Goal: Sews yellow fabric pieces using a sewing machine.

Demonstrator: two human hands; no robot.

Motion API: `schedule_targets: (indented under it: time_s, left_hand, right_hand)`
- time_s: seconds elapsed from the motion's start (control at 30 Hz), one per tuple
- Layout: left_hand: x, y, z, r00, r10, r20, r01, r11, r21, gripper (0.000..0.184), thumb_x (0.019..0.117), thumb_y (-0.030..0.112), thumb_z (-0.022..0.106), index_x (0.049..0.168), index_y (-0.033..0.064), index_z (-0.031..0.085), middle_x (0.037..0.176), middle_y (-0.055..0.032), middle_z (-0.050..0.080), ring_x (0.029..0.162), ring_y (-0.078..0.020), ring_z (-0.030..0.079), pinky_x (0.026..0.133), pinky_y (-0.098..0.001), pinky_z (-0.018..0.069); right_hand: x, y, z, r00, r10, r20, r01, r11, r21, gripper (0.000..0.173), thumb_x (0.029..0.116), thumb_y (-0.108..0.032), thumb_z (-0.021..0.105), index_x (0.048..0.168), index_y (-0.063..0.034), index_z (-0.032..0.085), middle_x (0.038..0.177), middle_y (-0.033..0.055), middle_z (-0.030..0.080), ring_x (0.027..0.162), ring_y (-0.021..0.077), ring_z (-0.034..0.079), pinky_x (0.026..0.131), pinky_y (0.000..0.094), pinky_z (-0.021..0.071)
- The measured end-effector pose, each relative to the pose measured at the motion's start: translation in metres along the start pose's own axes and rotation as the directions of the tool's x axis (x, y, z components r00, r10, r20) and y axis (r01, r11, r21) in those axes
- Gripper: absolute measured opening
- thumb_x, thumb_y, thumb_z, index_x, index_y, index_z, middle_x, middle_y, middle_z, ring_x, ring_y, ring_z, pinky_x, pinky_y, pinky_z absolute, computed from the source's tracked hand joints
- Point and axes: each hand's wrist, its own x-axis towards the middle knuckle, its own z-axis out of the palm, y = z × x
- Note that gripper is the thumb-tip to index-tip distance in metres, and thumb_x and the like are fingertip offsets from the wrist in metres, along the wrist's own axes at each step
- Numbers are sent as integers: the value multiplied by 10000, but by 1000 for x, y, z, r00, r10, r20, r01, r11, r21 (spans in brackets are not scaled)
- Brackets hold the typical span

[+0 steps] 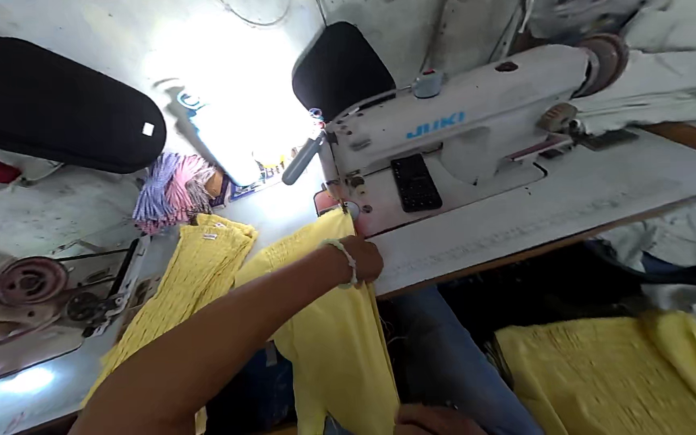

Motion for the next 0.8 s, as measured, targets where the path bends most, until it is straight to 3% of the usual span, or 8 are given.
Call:
schedule_targets:
  time_s: [0.2, 0.3, 0.4, 0.57, 0.8]
  left_hand:
    - [-2, -11, -3, 998, 61, -12, -62, 992, -106, 208, 979, 111, 671, 1154, 16, 730, 1197, -206, 673, 1144, -404, 632, 930, -602, 491]
    - [0, -18, 3, 993, 100, -64, -112, 967, -228, 174, 946, 67, 701, 1089, -20, 748, 1130, -214, 690, 1090, -392, 649, 954, -570, 481]
    - [4, -21, 7, 992, 107, -61, -121, 943, -311, 174, 943, 66, 709, 1071, -44, 750, 1128, -223, 690, 1076, -376, 652, 981, -534, 475]
    - [5, -14, 2, 998, 67, 1, -64, 962, -264, 197, 961, 118, 704, 1093, -21, 745, 1162, -199, 690, 1131, -368, 643, 994, -555, 471]
    - [7, -28, 20, 965, 130, -229, -219, 878, -425, 154, 915, 56, 734, 1026, -49, 742, 1063, -206, 690, 996, -338, 658, 922, -529, 494]
  right_hand:
    - [0, 5, 3, 1000, 3, -11, -2, 998, 67, 115, 998, -12, 566, 987, -37, 677, 953, 138, 695, 955, 276, 697, 777, 319, 583]
    - [-1, 6, 4, 999, 30, -31, -27, 994, 109, 120, 998, -16, 564, 973, -47, 677, 950, 133, 700, 961, 270, 696, 778, 311, 578]
    - [-4, 7, 7, 997, 59, -58, -51, 990, 133, 120, 995, -25, 571, 962, -50, 684, 937, 128, 700, 939, 253, 697, 777, 299, 576]
    - [-4, 7, 9, 993, 104, -63, -93, 984, 149, 129, 969, -15, 586, 945, -63, 704, 930, 109, 699, 892, 235, 685, 743, 289, 569]
    - [-3, 12, 12, 982, 184, -48, -170, 962, 213, 162, 913, 21, 619, 894, -85, 741, 929, 87, 705, 922, 222, 677, 753, 281, 567]
